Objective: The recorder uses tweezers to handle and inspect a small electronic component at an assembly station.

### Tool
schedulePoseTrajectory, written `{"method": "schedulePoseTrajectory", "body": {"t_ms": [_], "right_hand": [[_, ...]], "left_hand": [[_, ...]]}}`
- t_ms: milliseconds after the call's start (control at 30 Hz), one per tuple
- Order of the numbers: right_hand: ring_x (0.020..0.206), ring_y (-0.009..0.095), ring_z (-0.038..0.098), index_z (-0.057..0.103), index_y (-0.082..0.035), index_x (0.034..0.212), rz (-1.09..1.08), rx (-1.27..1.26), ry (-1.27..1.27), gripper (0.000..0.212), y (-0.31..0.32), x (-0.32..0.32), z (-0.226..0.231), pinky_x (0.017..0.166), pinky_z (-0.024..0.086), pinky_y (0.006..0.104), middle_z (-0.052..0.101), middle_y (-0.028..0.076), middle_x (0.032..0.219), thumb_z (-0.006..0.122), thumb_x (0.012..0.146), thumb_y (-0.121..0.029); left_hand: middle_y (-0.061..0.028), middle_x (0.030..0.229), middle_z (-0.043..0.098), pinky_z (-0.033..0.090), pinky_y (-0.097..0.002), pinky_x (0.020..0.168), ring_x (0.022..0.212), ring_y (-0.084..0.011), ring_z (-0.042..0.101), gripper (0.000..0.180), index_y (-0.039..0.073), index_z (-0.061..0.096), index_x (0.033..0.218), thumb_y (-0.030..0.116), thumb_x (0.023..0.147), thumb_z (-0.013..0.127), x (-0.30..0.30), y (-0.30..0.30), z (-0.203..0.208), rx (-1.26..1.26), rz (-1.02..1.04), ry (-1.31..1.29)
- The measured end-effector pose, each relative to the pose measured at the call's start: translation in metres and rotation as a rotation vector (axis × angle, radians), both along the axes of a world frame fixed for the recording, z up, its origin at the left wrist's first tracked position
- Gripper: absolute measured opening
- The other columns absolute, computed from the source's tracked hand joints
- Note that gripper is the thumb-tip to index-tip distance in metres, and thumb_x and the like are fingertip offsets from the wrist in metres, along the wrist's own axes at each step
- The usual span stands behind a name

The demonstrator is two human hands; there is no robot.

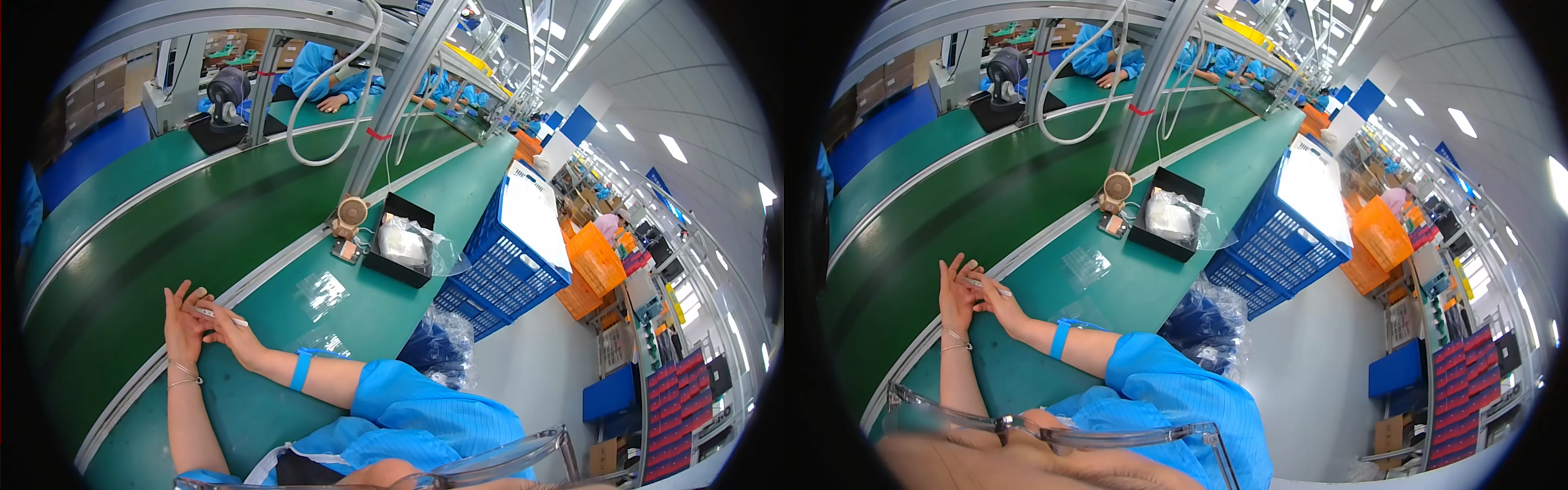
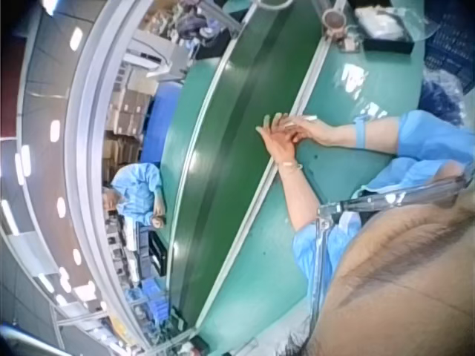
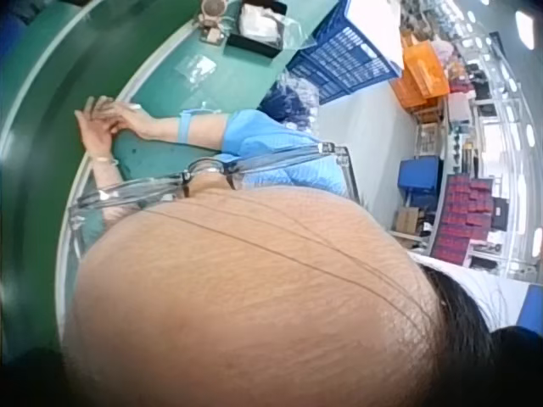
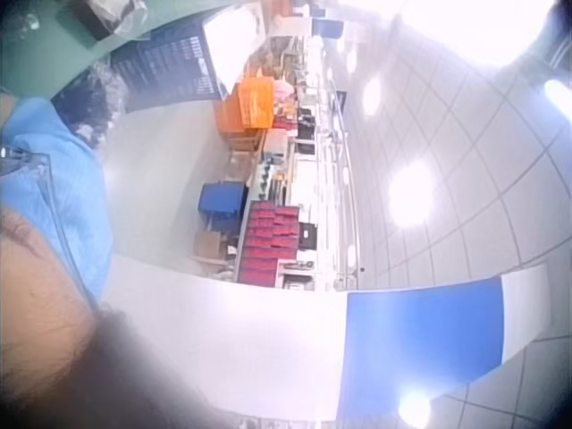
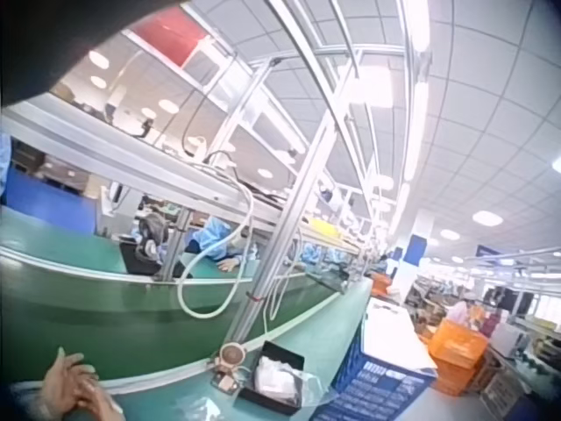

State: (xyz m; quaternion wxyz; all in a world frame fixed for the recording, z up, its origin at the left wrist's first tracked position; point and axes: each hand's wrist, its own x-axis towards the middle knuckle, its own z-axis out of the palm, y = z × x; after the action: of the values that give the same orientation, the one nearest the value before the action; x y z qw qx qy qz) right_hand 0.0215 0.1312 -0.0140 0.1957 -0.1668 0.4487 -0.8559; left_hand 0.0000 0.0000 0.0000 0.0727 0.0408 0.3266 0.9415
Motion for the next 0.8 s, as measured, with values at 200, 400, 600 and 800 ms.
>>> {"method": "schedulePoseTrajectory", "body": {"t_ms": [200,400,600,800], "right_hand": [[0.1,0.01,0.052,0.038,-0.007,0.133,-0.125,-0.01,0.025,0.049,-0.006,0.002,-0.003,0.079,0.044,0.0243,0.049,0.004,0.125,0.037,0.097,-0.039],[0.1,0.013,0.054,0.038,-0.004,0.133,-0.172,0.004,0.04,0.048,-0.005,0.0,-0.005,0.078,0.047,0.0263,0.049,0.007,0.126,0.039,0.096,-0.035],[0.099,0.012,0.053,0.039,-0.004,0.131,-0.186,0.019,0.049,0.05,-0.004,0.003,0.0,0.078,0.045,0.0265,0.051,0.006,0.12,0.038,0.096,-0.04],[0.097,0.009,0.054,0.04,-0.004,0.131,-0.149,0.027,0.059,0.045,-0.005,0.004,0.005,0.076,0.045,0.023,0.052,0.005,0.121,0.033,0.098,-0.035]], "left_hand": [[-0.0123,0.098,0.06,0.049,-0.0353,0.082,0.095,-0.0258,0.058,0.042,0.001,0.047,0.117,0.035,0.094,0.045,0.003,0.001,0.001,-0.089,-0.022,-0.04],[-0.0165,0.108,0.059,0.05,-0.0351,0.083,0.098,-0.0283,0.058,0.036,0.0,0.046,0.122,0.023,0.095,0.042,-0.004,0.0,-0.012,-0.071,-0.021,-0.036],[-0.0187,0.108,0.058,0.045,-0.0407,0.089,0.106,-0.0331,0.054,0.046,0.001,0.043,0.122,0.039,0.095,0.037,-0.004,-0.004,-0.011,0.06,-0.057,-0.06],[-0.0174,0.104,0.059,0.045,-0.0382,0.09,0.109,-0.0318,0.052,0.053,-0.003,0.048,0.118,0.042,0.096,0.032,0.001,-0.006,-0.004,-0.017,-0.103,-0.023]]}}
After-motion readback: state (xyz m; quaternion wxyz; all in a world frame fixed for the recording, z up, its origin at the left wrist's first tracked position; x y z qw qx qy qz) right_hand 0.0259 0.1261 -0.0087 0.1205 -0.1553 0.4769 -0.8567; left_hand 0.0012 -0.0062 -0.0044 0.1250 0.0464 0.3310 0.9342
